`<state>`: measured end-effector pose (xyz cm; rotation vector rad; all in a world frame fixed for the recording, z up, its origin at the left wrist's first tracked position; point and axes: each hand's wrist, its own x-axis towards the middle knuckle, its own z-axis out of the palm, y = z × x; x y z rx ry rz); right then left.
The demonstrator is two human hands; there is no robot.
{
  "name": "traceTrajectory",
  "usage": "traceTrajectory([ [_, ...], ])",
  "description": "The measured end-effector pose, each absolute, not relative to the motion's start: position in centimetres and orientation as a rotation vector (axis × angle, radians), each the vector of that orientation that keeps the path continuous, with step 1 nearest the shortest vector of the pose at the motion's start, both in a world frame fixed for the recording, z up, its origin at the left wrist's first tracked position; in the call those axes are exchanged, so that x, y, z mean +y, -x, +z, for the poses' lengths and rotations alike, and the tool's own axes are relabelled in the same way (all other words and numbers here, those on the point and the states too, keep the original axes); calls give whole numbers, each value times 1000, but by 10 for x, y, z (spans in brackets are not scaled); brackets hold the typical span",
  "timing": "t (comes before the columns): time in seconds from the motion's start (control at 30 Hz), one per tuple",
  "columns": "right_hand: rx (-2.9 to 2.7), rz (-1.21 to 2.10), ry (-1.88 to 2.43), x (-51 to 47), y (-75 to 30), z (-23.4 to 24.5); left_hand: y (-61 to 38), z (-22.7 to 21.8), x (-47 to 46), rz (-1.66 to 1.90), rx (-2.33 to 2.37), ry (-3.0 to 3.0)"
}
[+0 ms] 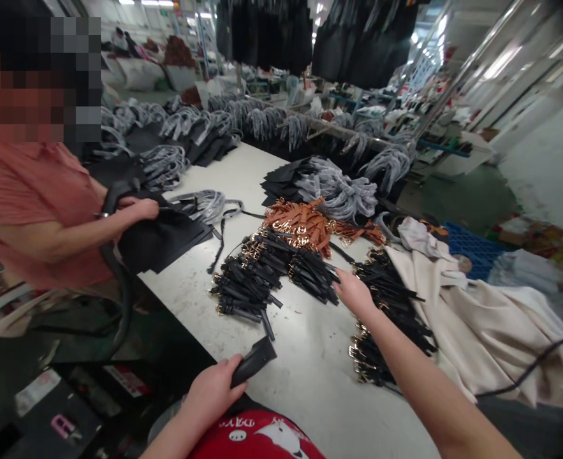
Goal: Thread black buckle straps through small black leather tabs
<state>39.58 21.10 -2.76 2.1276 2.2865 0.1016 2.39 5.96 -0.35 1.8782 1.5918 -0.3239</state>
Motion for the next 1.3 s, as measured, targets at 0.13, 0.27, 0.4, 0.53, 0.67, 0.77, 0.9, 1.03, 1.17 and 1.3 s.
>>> traceTrajectory([
  [0.13,2339,218,-2097,268,-344,-41,-2,-8,55,-245,1635,-1816],
  [0.27,2122,157,-2201,306,-328,-58,16,-13,49,-207,1671,-1745],
  [0.4,1887,-68,-2352,322,-325,-66,27,-17,48,-181,1650,-1714],
  [0.53,1942,-143,-2415,298,-333,-60,31,-20,50,-162,1605,-1763],
  [0.67,2153,-492,-2398,214,-347,-69,29,-20,54,-181,1558,-1811],
  [0.77,2141,-971,-2255,130,-349,-94,23,-17,58,-232,1500,-1872],
  [0.9,1996,-1083,-1988,48,-339,-125,8,-15,63,-338,1391,-1975],
  [1.03,1883,-864,-1953,21,-335,-135,-14,-19,65,-471,1285,-2034],
  [1.17,1954,-606,-2127,10,-337,-128,-37,-19,64,-581,1242,-2054],
  [1.3,2185,-641,-2203,-1,-333,-130,-55,-18,60,-622,1204,-2098],
])
